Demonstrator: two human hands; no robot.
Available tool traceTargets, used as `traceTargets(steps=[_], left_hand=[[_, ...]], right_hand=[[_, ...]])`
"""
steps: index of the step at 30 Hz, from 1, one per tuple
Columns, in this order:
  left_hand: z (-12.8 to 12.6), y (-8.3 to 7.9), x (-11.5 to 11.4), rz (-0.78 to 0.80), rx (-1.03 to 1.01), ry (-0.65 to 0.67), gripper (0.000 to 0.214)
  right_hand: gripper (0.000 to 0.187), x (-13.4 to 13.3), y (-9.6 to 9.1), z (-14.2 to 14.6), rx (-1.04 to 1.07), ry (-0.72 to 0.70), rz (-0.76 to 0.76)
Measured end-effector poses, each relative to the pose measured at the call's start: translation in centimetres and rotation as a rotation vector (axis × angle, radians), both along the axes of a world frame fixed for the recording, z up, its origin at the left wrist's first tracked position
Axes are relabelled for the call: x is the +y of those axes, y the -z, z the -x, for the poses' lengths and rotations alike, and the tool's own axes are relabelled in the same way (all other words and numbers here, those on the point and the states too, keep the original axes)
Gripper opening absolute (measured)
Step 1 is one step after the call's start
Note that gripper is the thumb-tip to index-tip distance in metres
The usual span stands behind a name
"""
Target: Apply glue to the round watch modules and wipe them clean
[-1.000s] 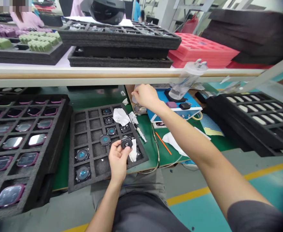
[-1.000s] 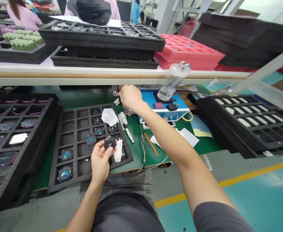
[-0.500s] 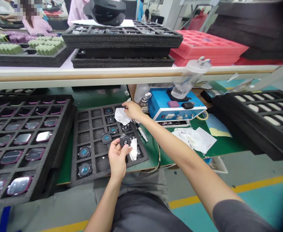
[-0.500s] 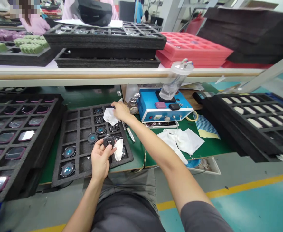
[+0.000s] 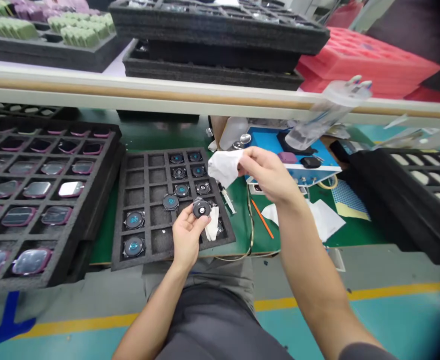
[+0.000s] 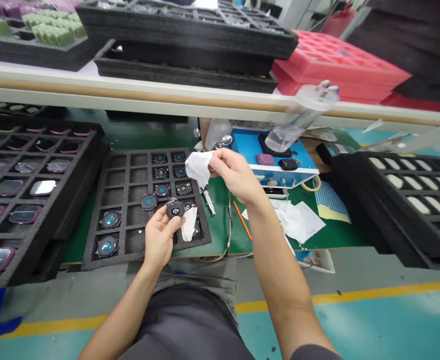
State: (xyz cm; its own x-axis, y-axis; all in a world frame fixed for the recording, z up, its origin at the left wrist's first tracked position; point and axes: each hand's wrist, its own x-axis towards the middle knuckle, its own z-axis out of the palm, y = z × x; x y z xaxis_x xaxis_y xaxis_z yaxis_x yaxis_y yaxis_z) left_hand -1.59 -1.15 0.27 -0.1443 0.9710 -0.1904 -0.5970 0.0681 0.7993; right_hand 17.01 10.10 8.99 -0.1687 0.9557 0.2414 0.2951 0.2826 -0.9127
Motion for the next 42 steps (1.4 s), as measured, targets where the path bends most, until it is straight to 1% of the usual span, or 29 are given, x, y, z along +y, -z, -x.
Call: traceTargets(steps=[2,4,6,9,11,13,14,17,20,23,25,27,29,31,34,36,39,42], left_hand=[[-0.1,0.2,0.1,-0.012,0.008,0.018,0.045],[-0.1,0.4,0.1,-0.021,0.018,0.036,0.045],[-0.2,0.5,0.1,-0.028,0.032,0.049,0.044],[-0.4,0.6,-0.1,-0.040,0.086,0.064,0.042],[-0.4,0.6,-0.2,-0.052,0.143,0.080,0.032],[-0.5,0.6,-0.2,-0.062,0.177,0.106,0.023],[-0.5,0.6,-0.2,-0.065,0.178,0.126,0.023],[-0.4,0.8,-0.2,-0.045,0.137,0.187,0.034],[-0.2,0.8,-0.2,0.016,0.074,0.185,0.040],[-0.1,0.7,-0.1,0.050,0.024,0.180,0.042],[-0.1,0.6,-0.1,0.053,0.015,0.188,0.042],[-0.1,0.6,0.0,0.051,0.024,0.185,0.041],[-0.2,0.7,0.0,0.046,0.040,0.183,0.041],[-0.3,0.8,0.0,0.033,0.052,0.188,0.042],[-0.4,0.8,0.0,0.005,0.069,0.201,0.040],[-0.4,0.7,-0.1,-0.013,0.087,0.203,0.036],[-0.5,0.5,-0.1,-0.020,0.113,0.211,0.033],[-0.5,0.6,-0.1,-0.004,0.120,0.204,0.037]], right_hand=[[0.029,-3.0,0.3,-0.2,0.123,0.002,0.043],[0.028,-5.2,1.2,0.7,0.132,-0.032,0.079],[0.023,-6.8,2.5,2.3,0.114,-0.080,0.050],[0.013,-7.8,4.5,4.9,-0.037,-0.091,-0.109],[0.004,-8.0,5.7,6.2,-0.158,-0.050,-0.197],[0.006,-7.8,6.6,6.8,-0.198,0.016,-0.221],[0.006,-7.6,6.9,6.9,-0.194,0.047,-0.209],[0.013,-6.9,7.4,6.1,-0.174,0.131,-0.160],[0.013,-6.4,7.7,4.3,-0.181,0.233,-0.126],[0.012,-6.7,7.8,2.5,-0.117,0.345,-0.074],[0.012,-7.3,7.7,2.0,-0.042,0.369,-0.045],[0.012,-8.0,7.4,2.2,-0.006,0.352,-0.051],[0.008,-8.6,6.9,2.7,-0.048,0.287,-0.107],[0.006,-8.7,6.5,3.3,-0.155,0.184,-0.217],[0.014,-8.4,6.1,3.7,-0.338,0.033,-0.402],[0.018,-8.0,6.0,3.6,-0.434,-0.028,-0.483],[0.022,-7.6,6.0,3.4,-0.542,-0.092,-0.544],[0.025,-7.4,6.3,3.1,-0.587,-0.096,-0.591]])
